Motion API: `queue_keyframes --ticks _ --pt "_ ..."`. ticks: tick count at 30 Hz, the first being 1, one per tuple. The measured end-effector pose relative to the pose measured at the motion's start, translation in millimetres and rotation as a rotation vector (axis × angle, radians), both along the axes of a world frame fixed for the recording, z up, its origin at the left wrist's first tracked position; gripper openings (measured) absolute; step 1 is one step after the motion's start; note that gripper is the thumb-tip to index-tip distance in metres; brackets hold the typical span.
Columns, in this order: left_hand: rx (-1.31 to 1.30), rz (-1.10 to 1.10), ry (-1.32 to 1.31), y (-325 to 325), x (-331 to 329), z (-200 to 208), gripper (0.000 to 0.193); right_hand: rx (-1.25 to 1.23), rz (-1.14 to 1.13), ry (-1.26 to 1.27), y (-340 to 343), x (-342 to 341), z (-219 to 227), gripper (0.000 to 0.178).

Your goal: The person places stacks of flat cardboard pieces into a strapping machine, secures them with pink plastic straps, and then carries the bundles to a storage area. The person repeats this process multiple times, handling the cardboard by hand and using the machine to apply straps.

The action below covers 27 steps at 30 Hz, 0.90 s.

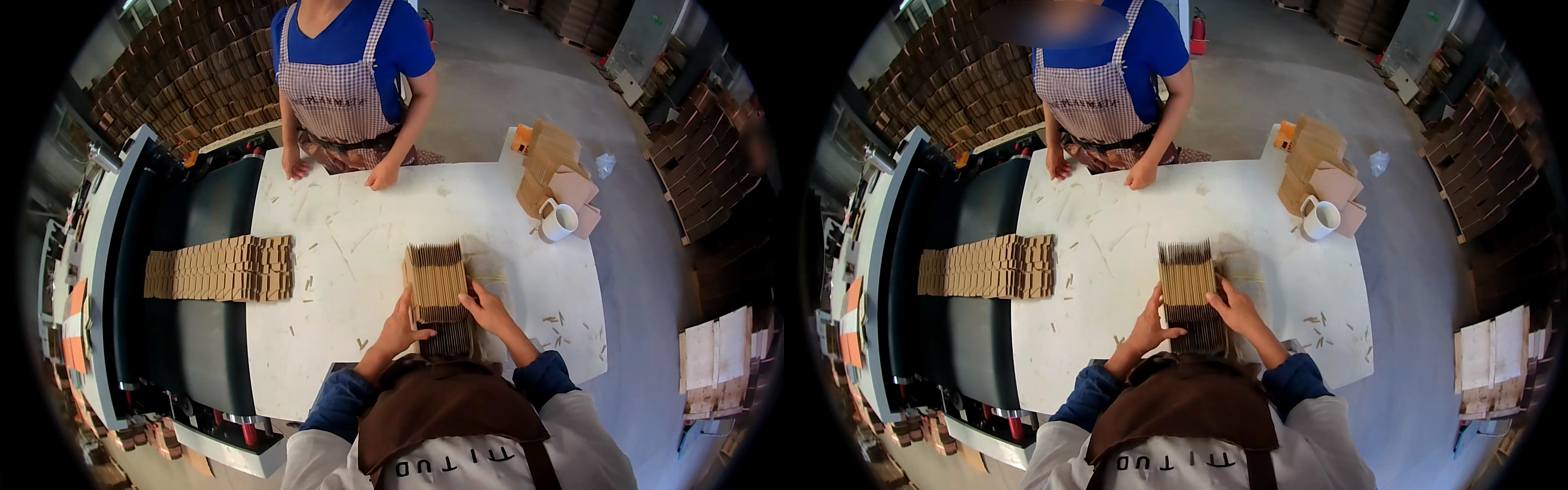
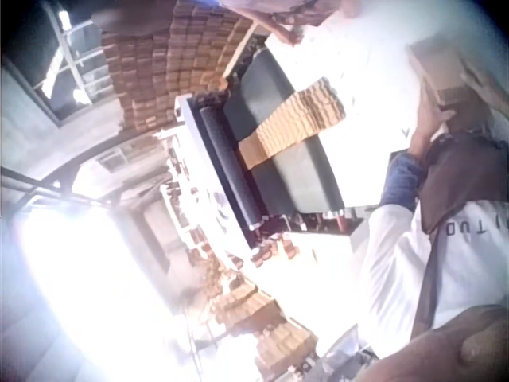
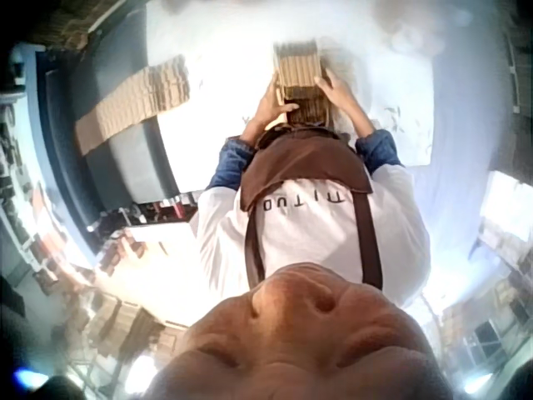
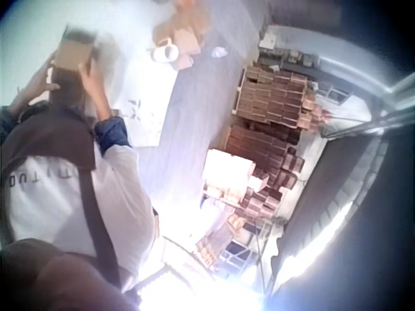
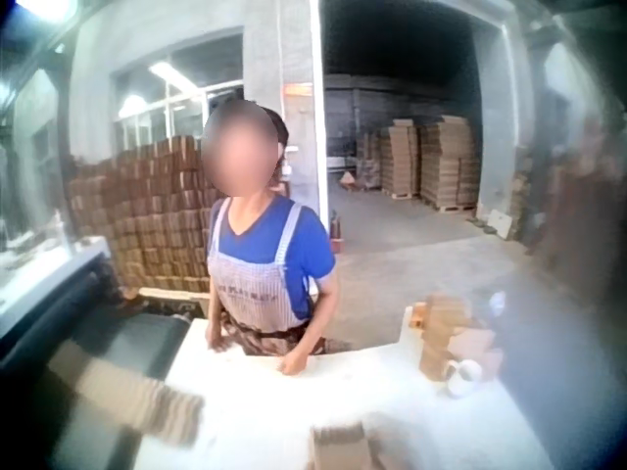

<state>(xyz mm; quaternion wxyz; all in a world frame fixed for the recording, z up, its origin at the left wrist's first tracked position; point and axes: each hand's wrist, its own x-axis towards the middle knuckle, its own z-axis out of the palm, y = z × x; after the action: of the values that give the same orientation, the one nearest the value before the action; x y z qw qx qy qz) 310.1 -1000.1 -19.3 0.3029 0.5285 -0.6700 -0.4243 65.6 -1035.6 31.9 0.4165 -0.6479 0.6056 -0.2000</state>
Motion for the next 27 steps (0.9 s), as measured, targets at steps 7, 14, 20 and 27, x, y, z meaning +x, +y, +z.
queue_keyframes --ticks 7,14,20,27 --pt "-0.044 -0.120 0.045 -14 -4 -4 0.121 0.067 0.077 -0.073 -9 -14 7 0.065" --pt "0.361 -0.109 0.550 -26 17 -4 0.097 0.109 0.115 -0.044 -13 -5 13 0.064" --pt "0.504 0.018 0.316 -35 -8 38 0.104 0.096 -0.003 -0.163 -5 -3 17 0.049" --pt "0.490 0.087 0.307 -34 -7 17 0.109 0.114 -0.005 -0.180 -4 0 0 0.045"
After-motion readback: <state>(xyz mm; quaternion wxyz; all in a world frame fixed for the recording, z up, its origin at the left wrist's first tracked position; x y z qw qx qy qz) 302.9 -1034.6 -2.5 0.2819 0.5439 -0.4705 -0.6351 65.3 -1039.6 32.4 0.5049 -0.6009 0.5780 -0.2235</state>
